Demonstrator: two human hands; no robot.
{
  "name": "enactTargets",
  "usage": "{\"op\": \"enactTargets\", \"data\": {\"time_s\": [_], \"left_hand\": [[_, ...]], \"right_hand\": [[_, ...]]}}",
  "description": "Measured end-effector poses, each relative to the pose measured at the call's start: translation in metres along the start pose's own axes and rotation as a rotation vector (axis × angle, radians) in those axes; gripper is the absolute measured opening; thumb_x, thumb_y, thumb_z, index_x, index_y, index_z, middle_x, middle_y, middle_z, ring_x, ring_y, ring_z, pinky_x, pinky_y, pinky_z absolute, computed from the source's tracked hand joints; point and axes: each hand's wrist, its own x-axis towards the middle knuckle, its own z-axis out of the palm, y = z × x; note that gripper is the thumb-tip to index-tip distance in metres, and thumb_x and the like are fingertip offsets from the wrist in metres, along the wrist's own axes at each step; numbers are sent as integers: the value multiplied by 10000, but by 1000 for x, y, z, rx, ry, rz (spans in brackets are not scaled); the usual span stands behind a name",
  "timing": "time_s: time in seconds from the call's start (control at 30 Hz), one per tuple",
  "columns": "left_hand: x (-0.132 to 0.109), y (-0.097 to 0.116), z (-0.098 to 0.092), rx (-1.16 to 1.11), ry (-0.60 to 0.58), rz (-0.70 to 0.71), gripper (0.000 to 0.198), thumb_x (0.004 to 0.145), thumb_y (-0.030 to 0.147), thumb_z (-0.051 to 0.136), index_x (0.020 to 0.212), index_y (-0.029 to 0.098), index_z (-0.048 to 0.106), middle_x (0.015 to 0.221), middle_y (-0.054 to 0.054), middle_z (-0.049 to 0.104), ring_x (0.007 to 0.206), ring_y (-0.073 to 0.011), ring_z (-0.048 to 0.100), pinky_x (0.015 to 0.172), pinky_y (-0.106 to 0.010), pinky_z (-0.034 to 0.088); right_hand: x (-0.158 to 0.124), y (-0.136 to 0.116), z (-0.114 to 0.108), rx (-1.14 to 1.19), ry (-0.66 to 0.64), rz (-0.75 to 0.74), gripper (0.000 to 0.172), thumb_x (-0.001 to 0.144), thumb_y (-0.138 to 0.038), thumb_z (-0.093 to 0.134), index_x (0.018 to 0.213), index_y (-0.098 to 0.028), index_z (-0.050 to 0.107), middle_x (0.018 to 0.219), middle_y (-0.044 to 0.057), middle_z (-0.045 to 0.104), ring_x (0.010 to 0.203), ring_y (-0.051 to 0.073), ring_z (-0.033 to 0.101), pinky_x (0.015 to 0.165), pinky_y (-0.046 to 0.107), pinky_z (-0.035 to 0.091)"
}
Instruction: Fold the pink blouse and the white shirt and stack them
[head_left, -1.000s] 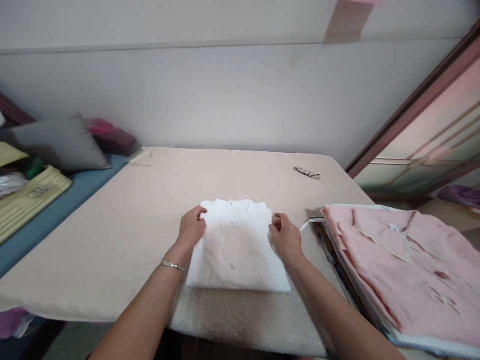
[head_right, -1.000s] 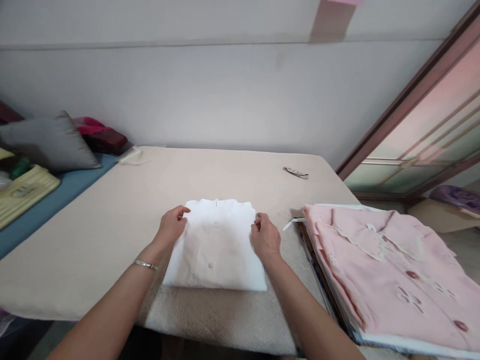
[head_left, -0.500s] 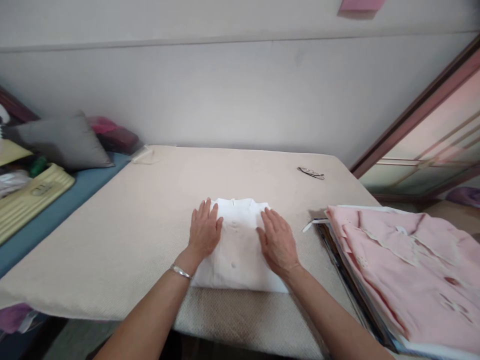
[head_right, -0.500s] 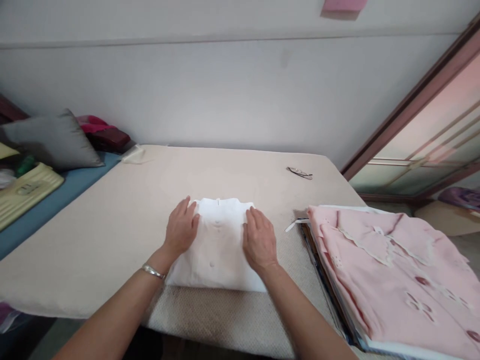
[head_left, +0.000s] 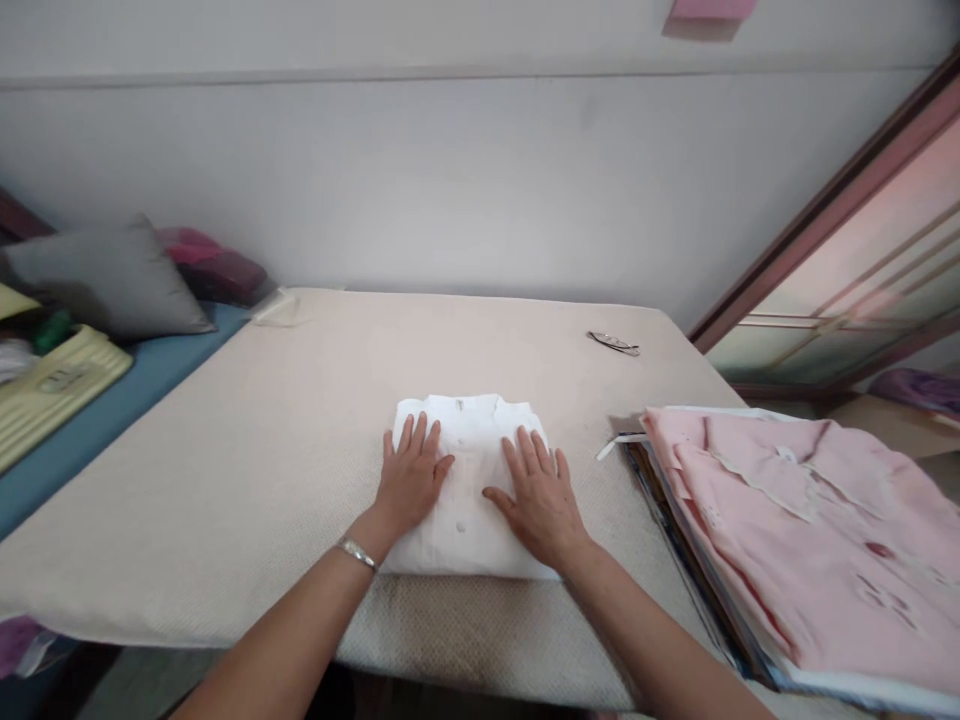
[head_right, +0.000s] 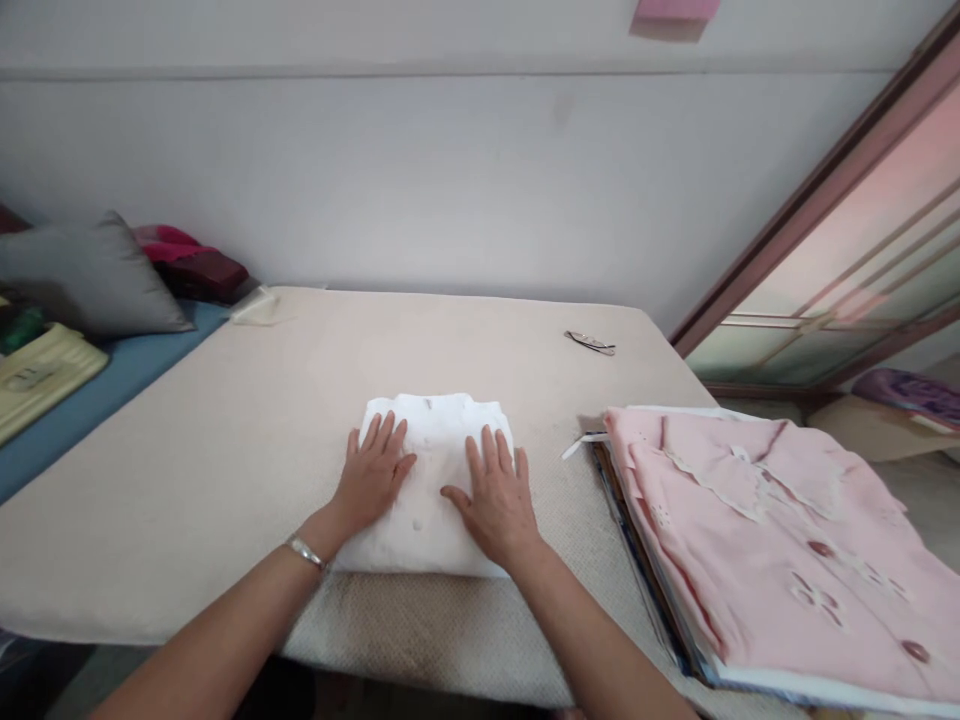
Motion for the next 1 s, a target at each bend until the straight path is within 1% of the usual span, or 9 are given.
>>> {"op": "enactTargets", "data": {"time_s": [0.17, 0.27, 0.33, 0.4, 0.5, 0.6, 0.77, 0.87, 1.0], "left_hand": [[-5, 13, 7, -44, -52, 27, 621, 1016, 508, 385, 1563, 218, 334, 1671, -122, 164, 1540, -321, 113, 1218, -589, 78], [2, 8, -5, -57, -81, 38, 563, 1013, 478, 417, 1524, 245, 392, 1653, -118, 237, 1526, -318, 173, 1212, -570, 127], [6, -3, -21, -49, -63, -65, 482, 1017, 411, 412, 1460, 228, 455, 1585, -148, 373, 1469, -313, 315, 1177, -517, 246], [8, -18, -36, -57, -31, -322, 408, 1003, 373, 417, 1346, 181, 527, 1401, -194, 556, 1310, -320, 514, 1056, -454, 397], [6, -40, -47, -169, -103, -637, 329, 927, 423, 535, 1113, 159, 601, 1056, -170, 697, 1020, -317, 664, 855, -392, 481], [3, -50, -41, -318, -190, -691, 264, 837, 403, 641, 956, 168, 611, 947, -137, 714, 919, -298, 679, 780, -361, 481], [1, -43, -27, -792, -152, -826, 309, 694, 287, 760, 927, 133, 628, 996, -164, 728, 947, -306, 686, 737, -343, 507], [2, -37, -28, -1039, -191, -868, 328, 693, 272, 752, 948, 101, 638, 957, -163, 742, 858, -285, 712, 663, -329, 538], [3, -33, -31, -1145, -197, -862, 288, 688, 231, 731, 930, 96, 653, 910, -139, 754, 763, -246, 720, 617, -303, 555]], "right_hand": [[-6, -7, 8, 74, -93, -83, 839, 926, -762, 341, 1591, -253, 289, 1680, 111, 134, 1539, 343, 65, 1195, 600, 107], [-5, -3, 5, 81, -122, -102, 779, 946, -720, 374, 1572, -258, 333, 1672, 114, 176, 1532, 347, 111, 1190, 594, 141], [-4, 1, -6, 80, -117, -115, 709, 969, -659, 407, 1540, -238, 384, 1651, 128, 243, 1515, 333, 191, 1187, 549, 191], [-3, 8, -21, 75, -73, -37, 634, 993, -588, 424, 1487, -192, 437, 1574, 168, 381, 1440, 314, 356, 1141, 474, 301], [-1, 23, -41, 67, -72, 269, 531, 991, -529, 454, 1329, -128, 534, 1278, 207, 626, 1131, 311, 617, 917, 404, 463], [3, 38, -45, 203, -225, 430, 412, 899, -484, 597, 1101, -126, 625, 1000, 148, 714, 913, 290, 672, 755, 355, 470], [7, 47, -25, 720, -358, 471, 349, 777, -422, 693, 978, -137, 694, 962, 108, 752, 852, 246, 689, 657, 292, 461], [5, 44, -17, 946, -359, 510, 333, 796, -394, 630, 977, -128, 714, 951, 105, 761, 838, 247, 700, 639, 285, 472], [2, 39, -18, 950, -281, 560, 360, 763, -357, 629, 1015, -109, 699, 957, 123, 755, 839, 247, 698, 616, 268, 462]]}}
